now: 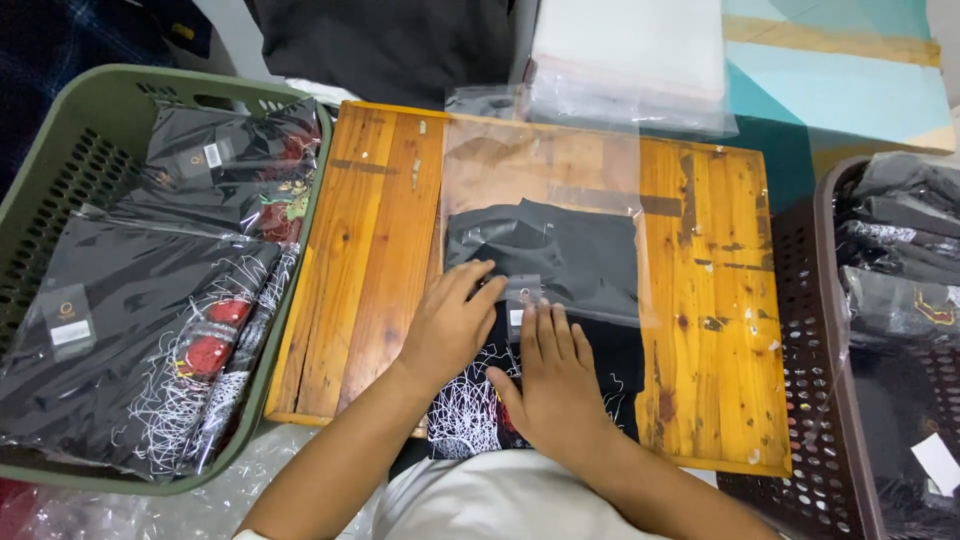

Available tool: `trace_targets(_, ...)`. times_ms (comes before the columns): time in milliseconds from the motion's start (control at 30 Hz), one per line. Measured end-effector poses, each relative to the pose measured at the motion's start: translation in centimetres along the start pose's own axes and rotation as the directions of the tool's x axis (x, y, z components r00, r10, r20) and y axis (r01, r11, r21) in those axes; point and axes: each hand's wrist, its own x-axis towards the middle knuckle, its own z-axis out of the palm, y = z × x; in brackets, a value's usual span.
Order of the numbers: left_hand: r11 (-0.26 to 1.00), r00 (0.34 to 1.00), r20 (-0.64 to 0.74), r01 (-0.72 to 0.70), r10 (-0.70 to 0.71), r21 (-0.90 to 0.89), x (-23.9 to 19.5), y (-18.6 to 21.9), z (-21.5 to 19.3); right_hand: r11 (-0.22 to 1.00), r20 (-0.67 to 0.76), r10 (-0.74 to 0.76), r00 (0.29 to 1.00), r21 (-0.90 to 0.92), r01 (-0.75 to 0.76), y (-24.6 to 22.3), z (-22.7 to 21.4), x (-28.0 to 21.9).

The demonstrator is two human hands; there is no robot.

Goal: A worker is packaging folded black t-shirts into clear plastic bags and sealing them at a wooden workstation.

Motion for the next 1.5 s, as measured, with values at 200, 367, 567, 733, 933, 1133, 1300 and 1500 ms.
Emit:
trace_targets(200, 0.989, 0.925, -0.354, -0.145, 0.139, 0.007, 0.8, 0.5, 0.5, 0.994, -0.005, 0.034, 0.999, 0.101, -0.033, 0.0, 0.7, 2.8)
trace_targets(367, 0.993, 0.905, -0.41, -0.113, 0.111, 0.02, 0.4, -0.1, 2.1, 0.978, 0.134, 0.184, 0.974, 0.07, -0.194, 0.9, 1.1, 6.5)
trace_targets(567, 0.988, 0.865, -0.482, -0.156, 0.144, 0.015, 1.1, 0.7, 1.5, 0.964, 0.187, 0.103, 0.977, 0.222, -0.144, 0.8, 1.8, 8.0)
trace_targets(733, 0.986, 0.85, -0.506, -0.169, 0.146, -0.001, 1.0, 0.3, 1.5, 0.917, 0.124, -0.181, 0.976, 0.38, 0.122, 1.6, 2.0, 8.9)
trace_targets(933, 0.983, 0.839, -0.525, -0.182, 0.144, -0.022, 0.9, -0.1, 2.2, 0.994, 0.228, -0.046, 0.973, -0.087, 0.067, 0.8, 2.0, 9.0)
trace_targets(1133, 0.975, 0.851, -0.5, -0.217, 0.165, -0.048, 0.7, 0.2, 3.4, 0.974, 0.524, -0.066, 0.849, -0.152, 0.169, 0.2, 2.5, 12.9)
trace_targets(1300, 0.976, 0.854, -0.495, -0.213, 0.163, -0.046, 1.7, 1.0, 0.6, 0.981, 0.473, -0.101, 0.875, -0.099, 0.166, 0.9, 4.8, 13.9)
trace_targets(1500, 0.962, 0.882, -0.434, -0.252, 0.183, -0.107, 1.7, 1.5, 0.9, 0.98, 0.349, -0.091, 0.933, -0.133, 0.146, 0.5, 3.9, 14.2)
